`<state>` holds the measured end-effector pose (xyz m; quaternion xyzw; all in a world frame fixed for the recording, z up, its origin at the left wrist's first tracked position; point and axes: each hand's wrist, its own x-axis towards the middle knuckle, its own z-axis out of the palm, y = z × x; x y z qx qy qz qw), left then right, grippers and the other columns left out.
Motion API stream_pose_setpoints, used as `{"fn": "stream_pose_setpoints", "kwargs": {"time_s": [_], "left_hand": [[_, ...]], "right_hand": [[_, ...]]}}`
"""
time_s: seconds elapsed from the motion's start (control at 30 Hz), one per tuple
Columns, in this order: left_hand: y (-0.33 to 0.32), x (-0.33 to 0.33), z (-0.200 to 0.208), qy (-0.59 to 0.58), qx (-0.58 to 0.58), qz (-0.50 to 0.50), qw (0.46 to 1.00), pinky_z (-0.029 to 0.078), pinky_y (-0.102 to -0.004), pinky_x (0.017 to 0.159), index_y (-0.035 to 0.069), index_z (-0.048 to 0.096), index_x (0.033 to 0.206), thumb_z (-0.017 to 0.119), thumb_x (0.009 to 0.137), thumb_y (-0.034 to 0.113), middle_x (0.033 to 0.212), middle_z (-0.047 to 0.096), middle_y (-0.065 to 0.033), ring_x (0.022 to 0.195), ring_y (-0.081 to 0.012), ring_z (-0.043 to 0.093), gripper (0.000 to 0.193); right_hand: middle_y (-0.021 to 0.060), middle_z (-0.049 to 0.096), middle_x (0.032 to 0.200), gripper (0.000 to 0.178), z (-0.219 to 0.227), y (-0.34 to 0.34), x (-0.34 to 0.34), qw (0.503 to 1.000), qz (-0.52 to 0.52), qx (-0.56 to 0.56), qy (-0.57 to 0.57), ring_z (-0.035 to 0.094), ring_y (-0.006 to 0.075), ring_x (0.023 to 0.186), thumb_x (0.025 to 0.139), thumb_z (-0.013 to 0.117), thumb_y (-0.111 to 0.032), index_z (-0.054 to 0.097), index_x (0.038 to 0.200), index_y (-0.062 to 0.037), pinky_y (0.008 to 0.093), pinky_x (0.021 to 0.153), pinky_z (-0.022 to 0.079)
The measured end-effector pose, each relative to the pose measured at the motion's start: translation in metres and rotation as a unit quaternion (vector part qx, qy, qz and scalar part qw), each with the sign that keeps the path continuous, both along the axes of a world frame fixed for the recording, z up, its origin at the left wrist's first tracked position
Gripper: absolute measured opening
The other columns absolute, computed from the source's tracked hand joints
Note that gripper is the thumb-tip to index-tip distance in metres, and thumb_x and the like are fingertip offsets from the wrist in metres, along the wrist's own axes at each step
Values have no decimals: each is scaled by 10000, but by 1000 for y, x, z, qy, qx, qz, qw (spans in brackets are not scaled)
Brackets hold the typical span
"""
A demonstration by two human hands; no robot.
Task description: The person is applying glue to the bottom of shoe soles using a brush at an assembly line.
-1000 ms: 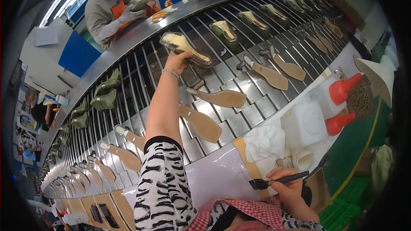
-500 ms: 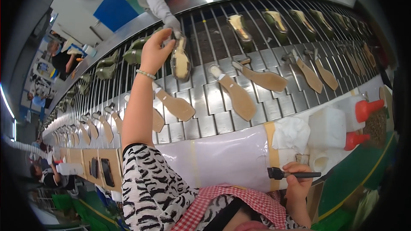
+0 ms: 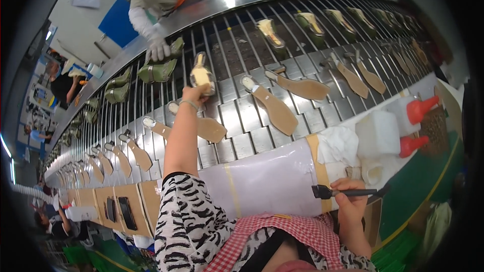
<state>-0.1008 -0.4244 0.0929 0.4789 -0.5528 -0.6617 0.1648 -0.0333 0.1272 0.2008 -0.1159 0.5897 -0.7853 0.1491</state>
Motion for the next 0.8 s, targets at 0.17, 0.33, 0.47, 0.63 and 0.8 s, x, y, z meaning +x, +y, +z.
{"fn": "stream_pose_setpoints", "kwargs": {"time_s": [0.17,0.33,0.47,0.63,0.8], "left_hand": [[-5,-9,-2,119,-6,126,985,421,-271,392,29,585,883,741,780,123,769,622,-80,533,-191,569,210],[5,36,87,24,-284,-133,949,446,-247,550,-61,580,1083,653,844,288,814,613,-63,665,-127,565,429],[64,117,184,53,-305,-189,932,428,-199,606,17,560,1171,609,871,264,948,632,-29,726,-97,576,392],[105,167,215,92,-113,-371,917,493,-239,765,-25,589,1037,534,863,153,907,651,-60,811,-134,626,255],[133,167,143,-130,-70,-442,885,492,-258,768,11,626,941,581,827,273,801,634,-51,811,-139,619,289]], "right_hand": [[162,614,987,205,1,17,10,999,1,-13,49,581,210,932,751,693,-4,581,924,3,320,856,447],[121,622,1000,210,24,62,-2,982,-92,102,128,581,182,936,780,668,20,579,970,6,311,851,445],[65,630,925,176,32,101,-27,928,-192,236,213,578,138,874,785,697,-26,608,934,1,264,780,449],[27,616,839,190,38,117,-48,858,-190,427,214,555,91,796,763,729,-73,623,900,4,236,682,430],[68,651,756,229,24,116,-58,810,-139,530,207,541,123,602,731,736,-145,635,897,-25,268,556,419]]}}
